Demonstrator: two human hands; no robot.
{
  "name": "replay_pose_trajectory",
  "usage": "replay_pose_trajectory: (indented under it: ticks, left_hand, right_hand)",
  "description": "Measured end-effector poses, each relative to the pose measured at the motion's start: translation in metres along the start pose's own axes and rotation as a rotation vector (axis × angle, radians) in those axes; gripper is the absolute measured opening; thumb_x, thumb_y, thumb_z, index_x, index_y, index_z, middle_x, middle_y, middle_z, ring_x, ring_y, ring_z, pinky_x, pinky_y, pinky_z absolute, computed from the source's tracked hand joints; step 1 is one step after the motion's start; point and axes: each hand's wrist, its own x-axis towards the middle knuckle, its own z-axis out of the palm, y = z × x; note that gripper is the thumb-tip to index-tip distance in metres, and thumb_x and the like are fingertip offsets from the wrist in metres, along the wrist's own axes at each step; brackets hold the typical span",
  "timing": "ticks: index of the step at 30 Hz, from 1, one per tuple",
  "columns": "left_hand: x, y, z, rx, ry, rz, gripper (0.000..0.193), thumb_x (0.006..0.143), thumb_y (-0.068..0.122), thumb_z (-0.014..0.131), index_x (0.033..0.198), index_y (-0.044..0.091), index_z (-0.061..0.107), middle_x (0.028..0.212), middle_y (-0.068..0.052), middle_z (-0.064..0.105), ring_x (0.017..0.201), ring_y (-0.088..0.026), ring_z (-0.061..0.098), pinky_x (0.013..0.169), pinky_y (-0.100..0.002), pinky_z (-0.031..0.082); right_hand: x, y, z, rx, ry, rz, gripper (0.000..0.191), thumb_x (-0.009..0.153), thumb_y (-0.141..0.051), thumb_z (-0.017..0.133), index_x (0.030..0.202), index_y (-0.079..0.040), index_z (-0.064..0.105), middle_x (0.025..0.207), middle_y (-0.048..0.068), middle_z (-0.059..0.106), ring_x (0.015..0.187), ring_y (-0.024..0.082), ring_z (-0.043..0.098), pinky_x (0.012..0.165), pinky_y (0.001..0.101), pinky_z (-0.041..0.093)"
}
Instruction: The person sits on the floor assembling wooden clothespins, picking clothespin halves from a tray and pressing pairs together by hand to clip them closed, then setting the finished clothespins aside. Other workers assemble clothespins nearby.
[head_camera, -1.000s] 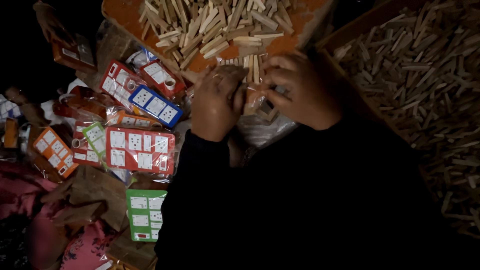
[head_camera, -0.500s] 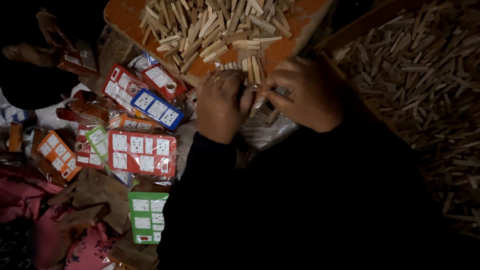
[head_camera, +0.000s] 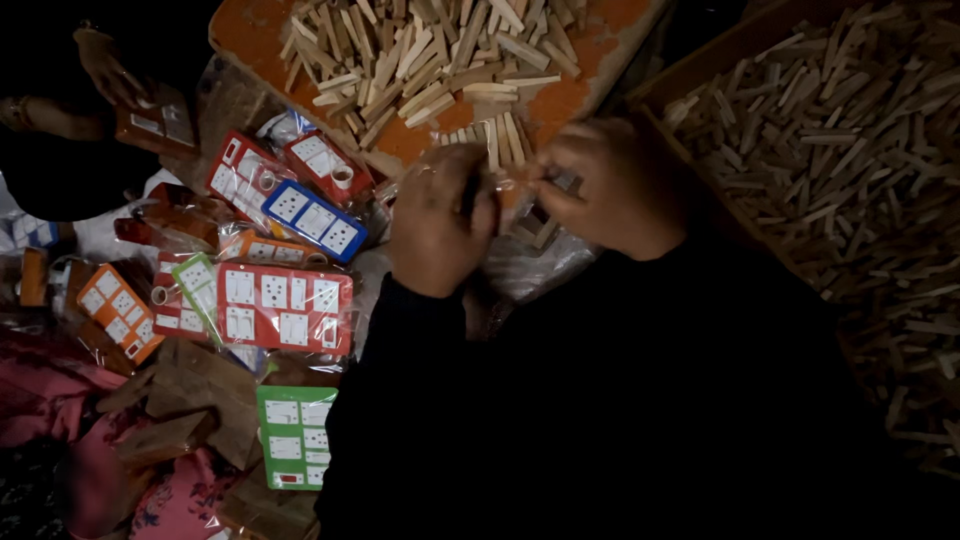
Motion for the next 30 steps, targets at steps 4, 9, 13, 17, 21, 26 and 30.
replay_pose_trajectory:
  ticks: [4,9,13,17,21,26,30]
  left_hand:
    - [-0.003,0.001,-0.001,0.020,0.018,-0.062,0.017,0.094,0.005,0.073,0.109,0.002,0.066,0.110,-0.015,0.069,0.101,-0.037,0.068,0.090,-0.045,0.056]
    - [-0.004,0.003,0.001,0.059,0.002,-0.078,0.012,0.094,0.006,0.074,0.105,0.004,0.068,0.110,-0.015,0.071,0.098,-0.036,0.068,0.085,-0.044,0.055]
    - [-0.014,0.000,0.007,0.044,0.022,-0.061,0.014,0.096,0.008,0.072,0.108,0.002,0.069,0.114,-0.017,0.070,0.100,-0.037,0.068,0.087,-0.044,0.056]
    - [-0.023,-0.009,0.014,0.051,0.070,-0.006,0.021,0.093,0.009,0.071,0.114,0.003,0.069,0.118,-0.018,0.069,0.103,-0.040,0.067,0.091,-0.046,0.055]
    - [-0.020,-0.014,0.017,-0.049,0.029,-0.037,0.036,0.089,0.004,0.071,0.124,-0.001,0.066,0.109,-0.020,0.068,0.098,-0.041,0.066,0.087,-0.048,0.054]
    - [-0.017,-0.013,0.021,-0.033,-0.066,-0.070,0.030,0.085,0.015,0.072,0.110,0.001,0.063,0.107,-0.021,0.066,0.100,-0.042,0.066,0.088,-0.051,0.052]
    - [-0.027,-0.017,0.032,-0.010,-0.008,-0.136,0.035,0.089,0.023,0.069,0.118,0.004,0.066,0.120,-0.019,0.068,0.111,-0.039,0.064,0.094,-0.048,0.053]
  right_hand:
    - [0.000,-0.007,-0.006,-0.181,0.039,-0.039,0.021,0.090,-0.025,0.080,0.096,-0.009,0.068,0.098,0.011,0.071,0.093,0.025,0.066,0.088,0.0462,0.051]
    - [0.006,-0.024,0.007,-0.202,0.196,-0.174,0.060,0.075,-0.039,0.084,0.118,-0.004,0.060,0.129,0.021,0.066,0.126,0.035,0.058,0.110,0.0581,0.036]
    - [0.004,-0.028,0.025,-0.112,0.154,-0.038,0.040,0.091,-0.020,0.075,0.127,-0.005,0.063,0.133,0.018,0.066,0.136,0.037,0.056,0.116,0.0560,0.037]
    - [0.009,-0.022,0.032,-0.190,0.208,-0.020,0.028,0.092,-0.018,0.074,0.115,-0.004,0.069,0.129,0.020,0.068,0.127,0.041,0.061,0.110,0.0541,0.045]
    - [0.023,-0.020,0.038,-0.194,0.307,-0.062,0.031,0.089,-0.022,0.076,0.109,0.001,0.071,0.122,0.024,0.069,0.113,0.045,0.064,0.098,0.0544,0.050]
    - [0.023,-0.007,0.045,-0.137,0.281,0.010,0.023,0.095,-0.017,0.073,0.110,-0.001,0.071,0.122,0.023,0.069,0.115,0.043,0.065,0.100,0.0502,0.053]
    - [0.023,0.008,0.043,-0.202,0.274,-0.107,0.019,0.096,-0.013,0.076,0.109,0.000,0.069,0.118,0.022,0.068,0.114,0.042,0.064,0.102,0.0482,0.052]
